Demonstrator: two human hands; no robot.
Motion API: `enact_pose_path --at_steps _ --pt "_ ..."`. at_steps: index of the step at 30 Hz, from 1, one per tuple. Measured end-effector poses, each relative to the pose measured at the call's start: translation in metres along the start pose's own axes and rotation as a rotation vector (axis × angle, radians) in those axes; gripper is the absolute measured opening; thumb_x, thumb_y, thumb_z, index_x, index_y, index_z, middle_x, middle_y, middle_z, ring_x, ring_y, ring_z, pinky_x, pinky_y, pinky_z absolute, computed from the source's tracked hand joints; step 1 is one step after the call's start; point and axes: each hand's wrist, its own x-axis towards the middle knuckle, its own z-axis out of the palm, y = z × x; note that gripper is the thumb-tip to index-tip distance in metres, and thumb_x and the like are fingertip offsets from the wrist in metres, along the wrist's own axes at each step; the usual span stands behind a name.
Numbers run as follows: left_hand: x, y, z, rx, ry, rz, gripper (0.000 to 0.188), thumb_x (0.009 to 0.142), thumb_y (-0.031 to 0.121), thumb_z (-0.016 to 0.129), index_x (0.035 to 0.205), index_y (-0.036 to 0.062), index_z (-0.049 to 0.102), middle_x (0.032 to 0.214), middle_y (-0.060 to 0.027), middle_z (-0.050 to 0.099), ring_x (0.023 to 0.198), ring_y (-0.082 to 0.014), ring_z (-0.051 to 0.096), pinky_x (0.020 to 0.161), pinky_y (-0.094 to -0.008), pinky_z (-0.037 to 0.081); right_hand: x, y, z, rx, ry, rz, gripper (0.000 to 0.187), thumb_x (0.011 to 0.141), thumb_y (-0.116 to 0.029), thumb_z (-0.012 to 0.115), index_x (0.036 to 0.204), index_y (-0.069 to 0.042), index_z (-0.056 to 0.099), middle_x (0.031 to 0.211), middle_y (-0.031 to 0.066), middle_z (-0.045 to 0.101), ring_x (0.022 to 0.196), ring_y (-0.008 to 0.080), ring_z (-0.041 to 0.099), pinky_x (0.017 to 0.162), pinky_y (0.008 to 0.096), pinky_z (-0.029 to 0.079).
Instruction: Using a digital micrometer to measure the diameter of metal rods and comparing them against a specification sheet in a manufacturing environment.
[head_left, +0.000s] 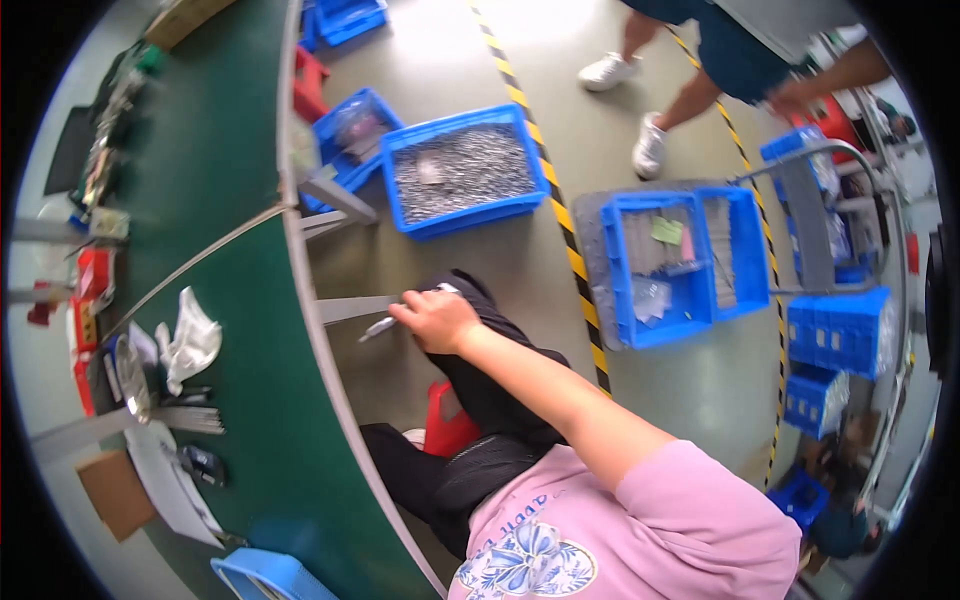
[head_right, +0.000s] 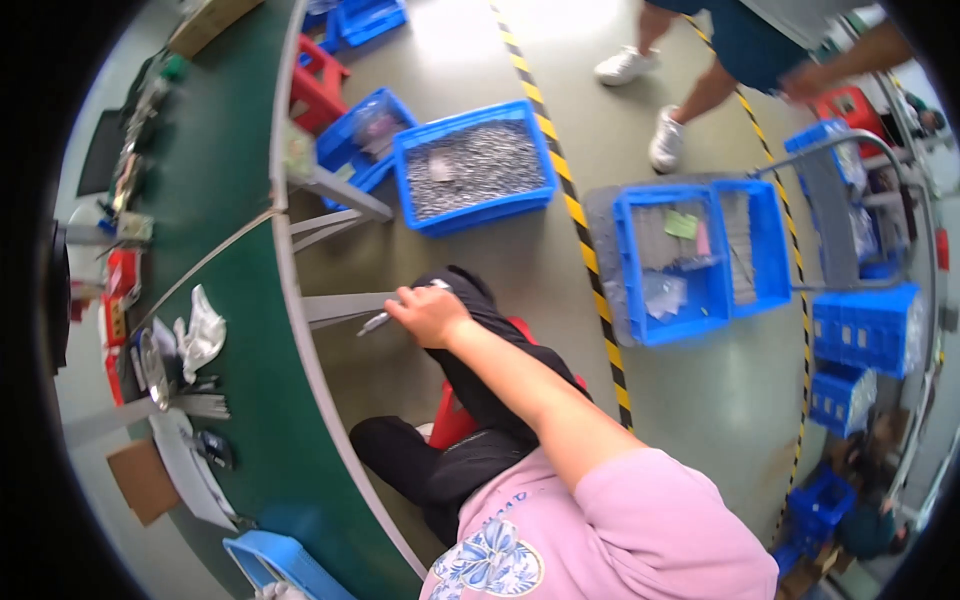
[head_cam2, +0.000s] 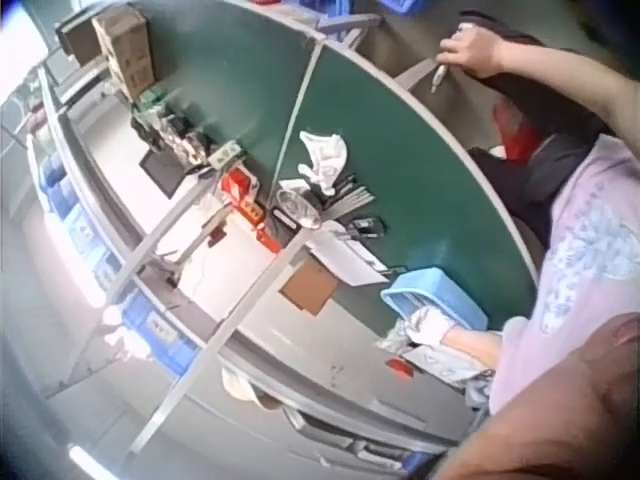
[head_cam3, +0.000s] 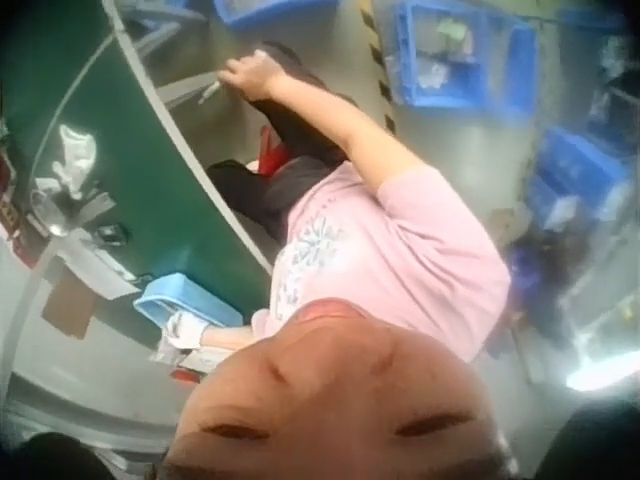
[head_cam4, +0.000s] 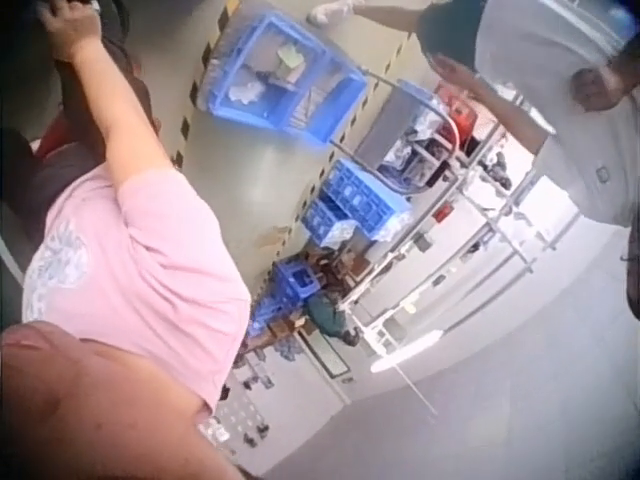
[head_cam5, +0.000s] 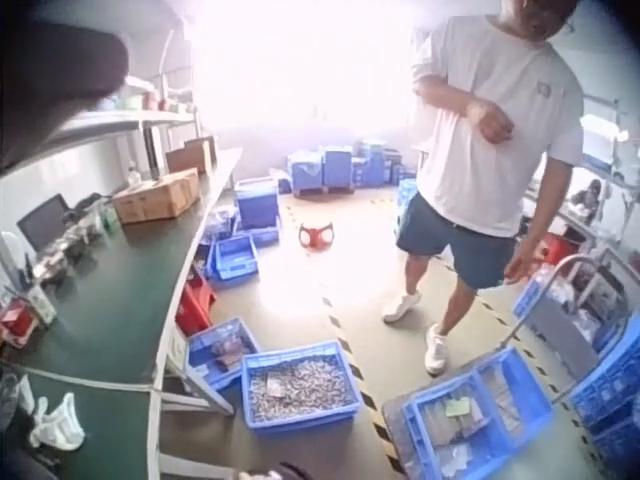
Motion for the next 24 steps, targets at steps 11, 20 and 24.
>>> enact_pose_path --at_steps 11,20,24 --pt "0.074 0.046 -0.086 0.053 -0.087 0.15 0.017 0.076 0.017 0.039 0.06 0.0162 0.044 0.053 0.0074 0.042 0.05 -0.0029 0.048 0.049 -0.0148 0.042 0.0 0.0 0.0 -0.043 -0.032 -0.045 0.032 0.064 -0.017 0.055 0.096 -0.011 0.052 0.08 0.007 0.049 0.065 0.0195 0.055 0.056 0.03 0.044" --pt "0.079 0.054 -0.083 -0.07 -0.069 0.076 0.014 0.075 0.012 0.039 0.063 0.0136 0.047 0.053 0.0056 0.043 0.05 -0.0044 0.048 0.048 -0.017 0.042 0.004 -0.005 0.006 0.006 -0.013 -0.041 0.027 0.064 -0.016 0.057 0.089 -0.01 0.052 0.08 0.0079 0.051 0.068 0.0209 0.056 0.057 0.0313 0.045" --pt "0.074 0.049 -0.078 -0.224 -0.079 0.024 0.015 0.075 0.009 0.038 0.063 0.013 0.047 0.053 0.0057 0.042 0.05 -0.0037 0.047 0.048 -0.016 0.041 0.005 -0.004 0.006 0.009 -0.025 -0.043 0.028 0.063 -0.017 0.058 0.09 -0.01 0.052 0.081 0.008 0.051 0.068 0.0212 0.056 0.058 0.0311 0.045"
